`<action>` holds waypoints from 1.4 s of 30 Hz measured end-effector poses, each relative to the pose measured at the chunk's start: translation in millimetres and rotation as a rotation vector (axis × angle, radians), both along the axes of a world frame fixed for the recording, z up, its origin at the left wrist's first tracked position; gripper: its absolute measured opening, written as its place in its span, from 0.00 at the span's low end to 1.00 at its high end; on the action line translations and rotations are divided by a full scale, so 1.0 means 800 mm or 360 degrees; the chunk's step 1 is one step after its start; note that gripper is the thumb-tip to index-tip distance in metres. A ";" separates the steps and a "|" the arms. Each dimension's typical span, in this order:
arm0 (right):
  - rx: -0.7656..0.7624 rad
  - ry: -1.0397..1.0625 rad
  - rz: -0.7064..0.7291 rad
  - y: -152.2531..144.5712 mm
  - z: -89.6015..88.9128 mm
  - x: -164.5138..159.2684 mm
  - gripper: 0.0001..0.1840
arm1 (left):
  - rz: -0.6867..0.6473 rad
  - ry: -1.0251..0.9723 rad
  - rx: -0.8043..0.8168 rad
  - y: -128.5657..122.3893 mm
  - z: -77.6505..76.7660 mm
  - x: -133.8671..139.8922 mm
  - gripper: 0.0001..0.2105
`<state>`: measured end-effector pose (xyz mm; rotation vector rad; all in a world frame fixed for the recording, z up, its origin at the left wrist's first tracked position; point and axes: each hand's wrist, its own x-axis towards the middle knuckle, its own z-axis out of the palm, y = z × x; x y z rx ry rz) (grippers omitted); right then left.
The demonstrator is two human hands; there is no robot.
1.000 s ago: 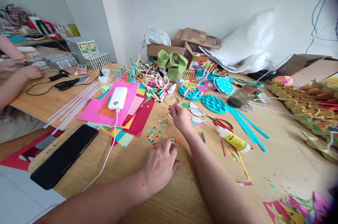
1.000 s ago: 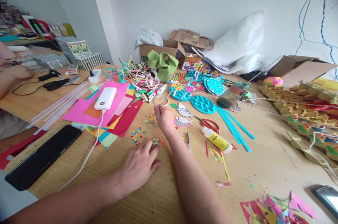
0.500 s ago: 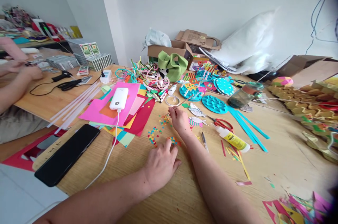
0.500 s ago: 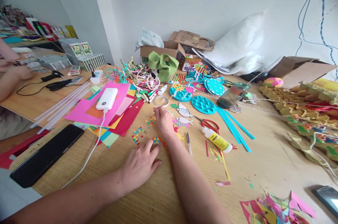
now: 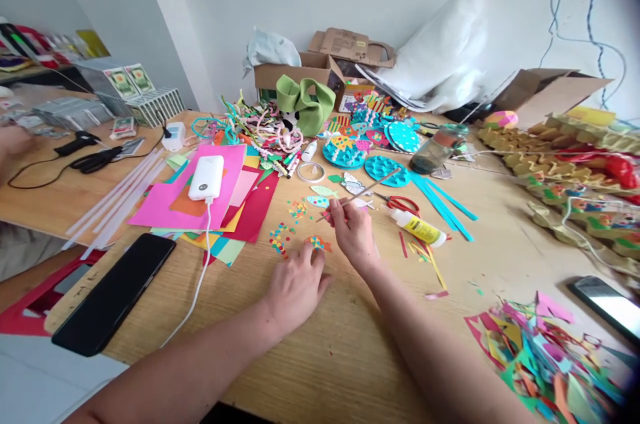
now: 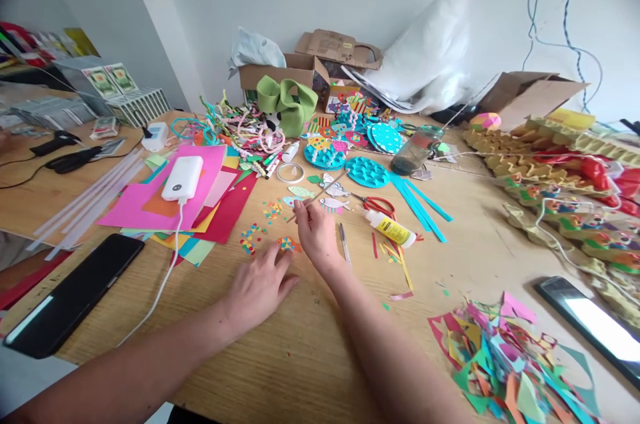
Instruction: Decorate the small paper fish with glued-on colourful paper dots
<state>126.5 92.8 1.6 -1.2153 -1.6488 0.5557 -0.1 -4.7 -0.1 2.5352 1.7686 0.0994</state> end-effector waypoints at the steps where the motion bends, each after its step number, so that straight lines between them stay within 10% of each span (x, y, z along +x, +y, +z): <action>1: 0.0004 0.0008 -0.0027 -0.008 -0.004 0.003 0.23 | 0.0002 0.0006 0.0001 0.000 0.000 0.000 0.20; 42: 0.0150 -0.0359 0.0140 -0.017 -0.035 0.021 0.26 | -0.0002 0.0022 -0.0098 0.001 0.001 0.000 0.20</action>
